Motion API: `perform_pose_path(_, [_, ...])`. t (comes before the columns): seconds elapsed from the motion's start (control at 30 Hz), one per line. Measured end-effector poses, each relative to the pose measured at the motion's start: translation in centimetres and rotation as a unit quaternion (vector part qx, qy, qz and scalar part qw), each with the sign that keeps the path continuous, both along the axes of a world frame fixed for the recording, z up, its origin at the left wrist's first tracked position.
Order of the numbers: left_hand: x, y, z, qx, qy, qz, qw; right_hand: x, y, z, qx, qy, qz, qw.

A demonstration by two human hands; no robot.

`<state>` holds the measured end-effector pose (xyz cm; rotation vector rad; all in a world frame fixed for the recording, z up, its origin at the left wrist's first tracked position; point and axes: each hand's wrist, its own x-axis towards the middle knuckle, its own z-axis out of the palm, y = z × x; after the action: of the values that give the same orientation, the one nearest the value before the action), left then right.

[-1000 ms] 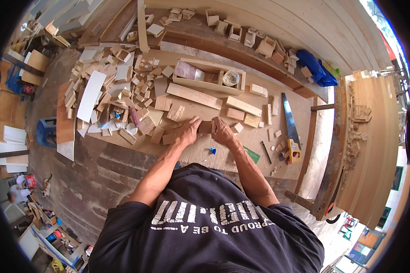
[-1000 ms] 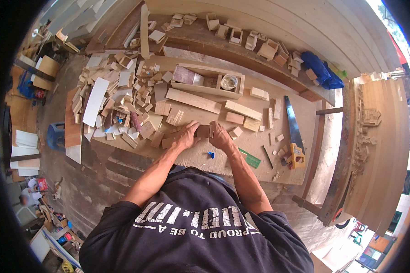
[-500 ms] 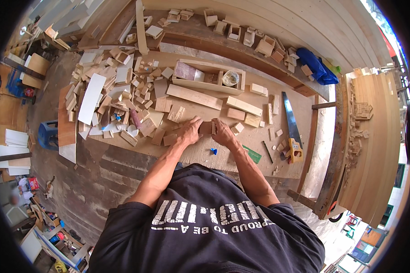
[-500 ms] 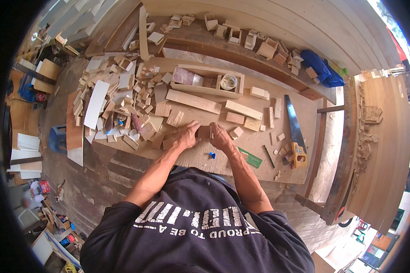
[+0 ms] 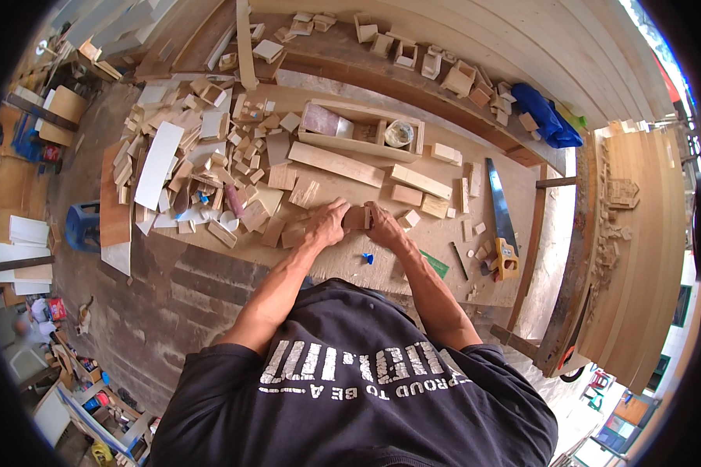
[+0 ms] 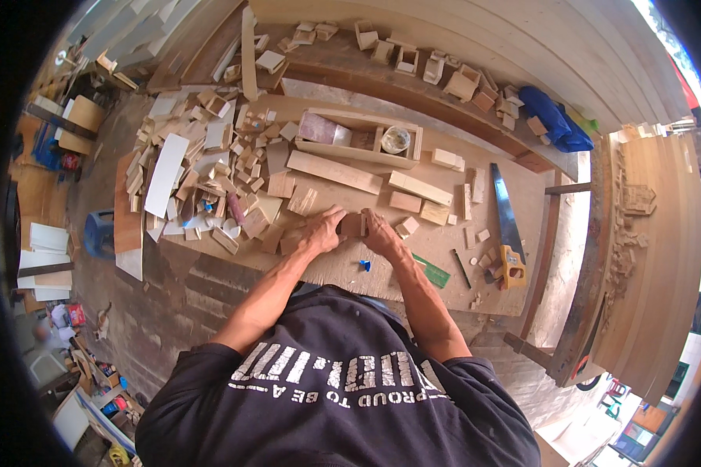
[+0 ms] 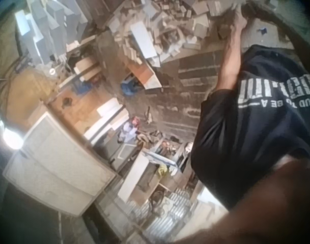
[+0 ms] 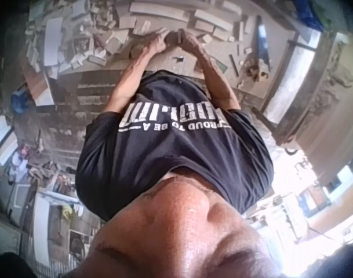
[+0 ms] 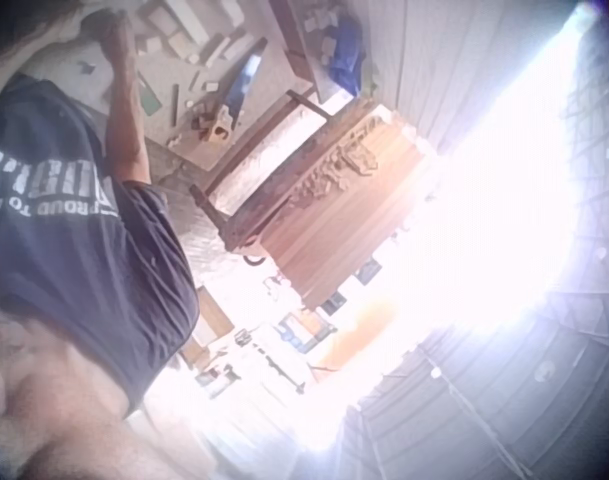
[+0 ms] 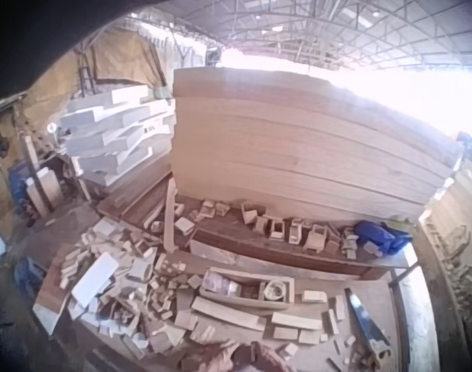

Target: The person aligns and joins small wooden blocks on a workbench, applying glue to the edges and pressing the pieces together by hand.

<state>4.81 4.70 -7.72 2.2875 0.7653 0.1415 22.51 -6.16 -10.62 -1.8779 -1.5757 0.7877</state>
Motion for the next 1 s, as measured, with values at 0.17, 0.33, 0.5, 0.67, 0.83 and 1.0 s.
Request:
perform_pose_path(0.17, [0.2, 0.0, 0.1, 0.000, 0.019, 0.002, 1.000, 0.2, 0.2, -0.4, -0.048, -0.002, 0.002, 0.999])
perform_pose_path(0.33, [0.4, 0.2, -0.4, -0.031, -0.010, 0.000, 0.999, 0.2, 0.5, 0.1, -0.047, 0.000, 0.015, 0.999])
perform_pose_path(0.5, [0.6, -0.3, 0.5, -0.013, 0.014, 0.003, 1.000, 0.5, 0.4, 0.4, -0.102, -0.012, 0.021, 0.995])
perform_pose_path(0.67, [-0.1, -0.2, -0.2, -0.045, 0.033, 0.012, 0.998, -0.4, -0.1, 1.4, -0.090, -0.041, -0.001, 0.995])
perform_pose_path(0.83, [-1.0, -1.1, -2.1, -0.045, -0.037, 0.149, 0.987, -1.1, -0.7, 4.7, -0.092, 0.007, -0.053, 0.994])
perform_pose_path(1.0, [0.2, -0.5, -0.6, -0.318, 0.043, 0.245, 0.915, 0.0, -1.3, 2.0, -0.043, 0.041, -0.131, 0.990])
